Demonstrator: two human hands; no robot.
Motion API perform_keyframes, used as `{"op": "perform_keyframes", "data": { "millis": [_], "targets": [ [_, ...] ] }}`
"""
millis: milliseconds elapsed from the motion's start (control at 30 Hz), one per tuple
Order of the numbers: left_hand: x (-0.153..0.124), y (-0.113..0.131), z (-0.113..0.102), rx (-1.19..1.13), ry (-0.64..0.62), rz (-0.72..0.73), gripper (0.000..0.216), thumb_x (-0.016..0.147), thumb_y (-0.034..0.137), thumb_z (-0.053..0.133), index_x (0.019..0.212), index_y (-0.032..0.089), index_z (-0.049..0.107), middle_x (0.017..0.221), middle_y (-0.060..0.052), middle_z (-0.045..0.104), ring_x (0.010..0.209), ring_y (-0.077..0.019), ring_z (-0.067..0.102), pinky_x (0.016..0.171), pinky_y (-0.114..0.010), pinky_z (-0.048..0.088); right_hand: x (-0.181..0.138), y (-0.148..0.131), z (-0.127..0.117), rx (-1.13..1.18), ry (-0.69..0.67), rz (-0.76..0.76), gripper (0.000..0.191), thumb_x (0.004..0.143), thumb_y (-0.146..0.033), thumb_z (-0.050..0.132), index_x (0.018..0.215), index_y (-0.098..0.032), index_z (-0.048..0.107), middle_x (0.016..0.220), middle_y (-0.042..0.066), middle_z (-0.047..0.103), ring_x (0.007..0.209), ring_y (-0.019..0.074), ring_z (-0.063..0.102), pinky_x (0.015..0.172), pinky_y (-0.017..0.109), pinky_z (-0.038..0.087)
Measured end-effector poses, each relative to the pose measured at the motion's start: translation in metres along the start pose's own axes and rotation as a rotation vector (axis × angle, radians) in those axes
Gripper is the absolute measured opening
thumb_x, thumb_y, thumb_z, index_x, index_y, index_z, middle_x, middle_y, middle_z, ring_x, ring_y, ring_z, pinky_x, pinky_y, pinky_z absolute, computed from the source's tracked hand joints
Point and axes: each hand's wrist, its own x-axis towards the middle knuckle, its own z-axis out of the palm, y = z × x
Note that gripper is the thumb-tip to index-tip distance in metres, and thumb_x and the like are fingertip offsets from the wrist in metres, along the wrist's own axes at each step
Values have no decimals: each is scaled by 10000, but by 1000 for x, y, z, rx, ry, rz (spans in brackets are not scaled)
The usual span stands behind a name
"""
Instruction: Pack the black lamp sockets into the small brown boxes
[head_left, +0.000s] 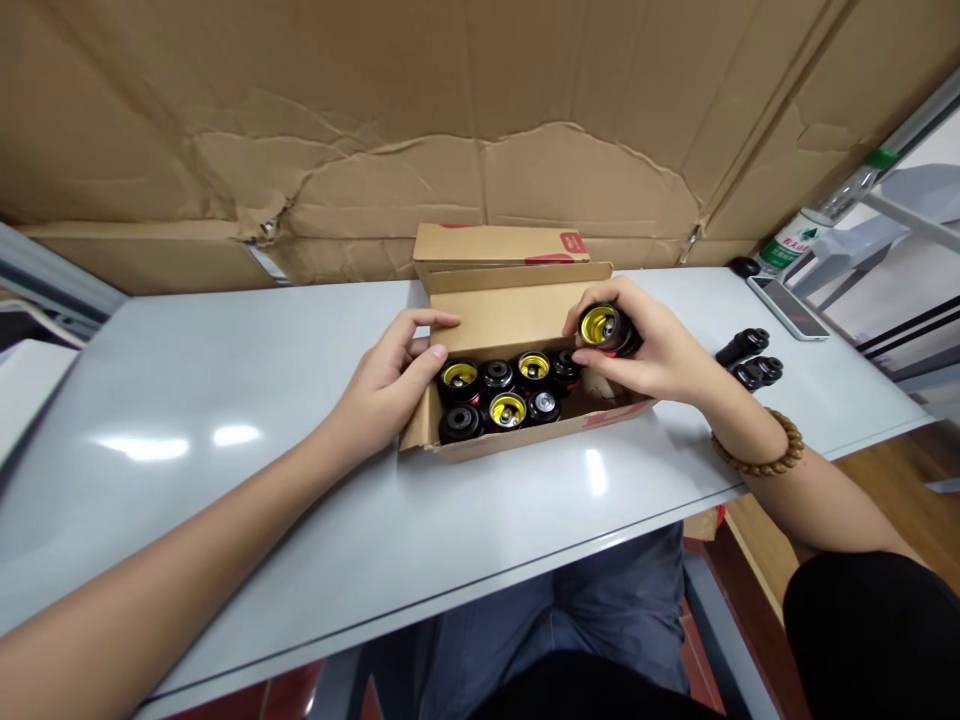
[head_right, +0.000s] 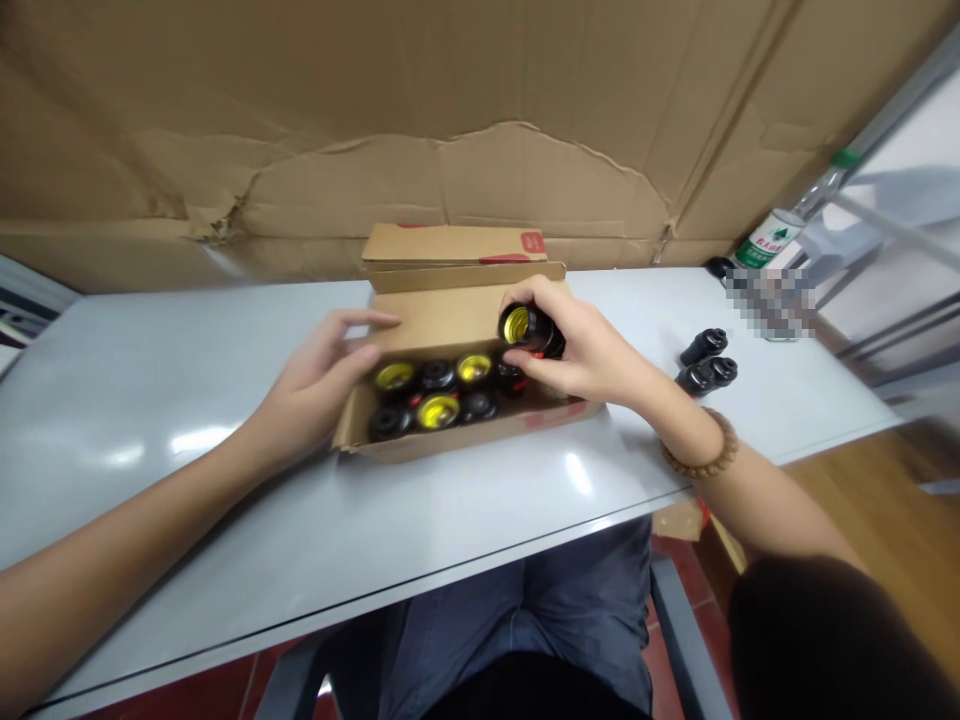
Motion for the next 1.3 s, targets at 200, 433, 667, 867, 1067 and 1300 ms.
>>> {"op": "perform_keyframes", "data": {
  "millis": [200, 433, 667, 867, 1067, 1300],
  "targets": [
    [1, 0, 0, -16, -9, -3, 495, 1022, 568, 580, 1382, 232, 624, 1077, -81, 775, 1032, -326, 734, 788, -404, 601, -2, 6, 3, 48, -42, 53, 431, 986, -434, 828, 1150, -299, 453, 1139, 60, 689, 981, 250, 668, 904, 455, 586],
    [0, 0, 0, -4, -2, 1, 454, 1028, 548, 575, 1367, 251, 628, 1054, -71, 774, 1018, -324, 740, 799, -416, 608, 1, 6, 2, 59, -30, 37, 431, 980, -522, 842, 1138, -284, 519, 1117, 51, 682, 979, 242, 650, 926, 437, 557],
    [0, 1, 1, -26, -13, -18, 490, 1032, 568, 569, 1384, 232, 618, 1072, -87, 775, 1000, -321, 731, 781, -406, 593, 1, 1, 0, 13, 3, -35, 258, 967, -317, 804, 1112, -259, 599, 1098, 44, 731, 953, 216, 682, 909, 386, 549],
    [1, 1, 0, 8, -3, -2, 479, 1026, 565, 572, 1368, 236, 635, 1047, -78, 756, 986, -316, 712, 765, -403, 579, 0, -2, 1, -27, 50, -23, 195, 907, -262, 770, 1070, -256, 662, 1039, 31, 790, 872, 204, 712, 875, 371, 566],
    [1, -3, 0, 3, -8, 5, 486, 1043, 578, 553, 1383, 238, 631, 1048, -76, 759, 980, -313, 720, 792, -408, 589, 1, -3, 2, -36, 30, -25, 166, 940, -291, 788, 1076, -244, 704, 1042, 39, 814, 870, 203, 733, 877, 364, 579],
    [1, -3, 0, 0, -12, 7, 478, 1045, 563, 554, 1382, 233, 629, 1057, -73, 772, 967, -302, 724, 796, -398, 593, 2, 4, 0, 9, 30, -73, 254, 986, -386, 862, 1132, -238, 716, 1114, 65, 822, 995, 242, 771, 958, 401, 587]
  ]
}}
